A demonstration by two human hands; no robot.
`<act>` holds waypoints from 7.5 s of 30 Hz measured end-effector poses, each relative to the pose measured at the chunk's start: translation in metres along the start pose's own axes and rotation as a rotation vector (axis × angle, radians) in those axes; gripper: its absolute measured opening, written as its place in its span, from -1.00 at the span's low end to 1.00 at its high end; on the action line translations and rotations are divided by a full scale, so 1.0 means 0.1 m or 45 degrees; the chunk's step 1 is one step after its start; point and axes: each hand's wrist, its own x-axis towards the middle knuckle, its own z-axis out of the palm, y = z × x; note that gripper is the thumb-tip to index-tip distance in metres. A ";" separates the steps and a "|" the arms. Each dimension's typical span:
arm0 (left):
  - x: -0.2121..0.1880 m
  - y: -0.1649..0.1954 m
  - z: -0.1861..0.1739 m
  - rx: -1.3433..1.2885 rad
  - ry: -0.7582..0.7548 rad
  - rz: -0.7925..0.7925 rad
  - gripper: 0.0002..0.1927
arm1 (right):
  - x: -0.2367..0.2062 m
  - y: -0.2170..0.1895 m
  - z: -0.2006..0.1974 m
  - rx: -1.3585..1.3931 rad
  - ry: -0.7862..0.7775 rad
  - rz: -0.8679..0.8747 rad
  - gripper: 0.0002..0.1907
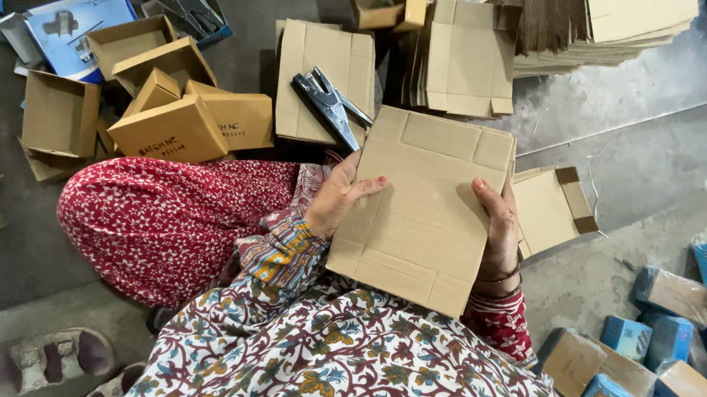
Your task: The person sits on the floor and assembles small cardboard boxes from flat sheets. They fold the flaps into shape and use a stapler to secure the edges. The person handles the boxes one at a time, stacking the finished ones nearby.
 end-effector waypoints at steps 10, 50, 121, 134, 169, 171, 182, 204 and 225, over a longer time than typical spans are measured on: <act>-0.06 0.00 0.02 -0.029 -0.036 -0.117 -0.41 | 0.24 0.28 -0.26 0.113 -0.190 -0.213 -0.34; -0.09 0.26 -0.01 0.438 0.273 0.224 -0.72 | 0.11 0.57 -0.28 0.141 -0.055 -0.185 -0.27; -0.01 0.16 -0.18 -0.065 -0.246 0.532 -0.66 | 0.28 0.67 -0.26 0.139 -0.222 -0.295 -0.76; 0.16 0.03 -0.02 0.102 0.016 0.043 -0.52 | -0.13 0.50 -1.43 0.251 0.420 -0.406 -0.38; 0.19 -0.23 0.08 0.089 0.092 0.217 -0.51 | 0.43 0.60 -0.67 -0.059 -0.003 -0.318 -0.33; 0.12 -0.12 0.08 0.170 0.088 0.263 -0.48 | 0.43 0.66 -0.59 -0.025 0.013 -0.288 -0.31; -0.11 -0.13 0.46 1.295 0.120 0.499 -0.30 | 0.58 0.96 -0.36 -0.738 0.210 -0.975 -0.33; -0.23 0.74 0.09 -0.057 -0.224 0.116 0.00 | 0.12 0.22 0.11 0.253 -0.373 -0.219 -0.05; -0.08 0.65 -0.03 0.177 0.078 0.151 -0.53 | 0.23 0.65 -0.14 -0.055 -0.227 -0.598 -0.78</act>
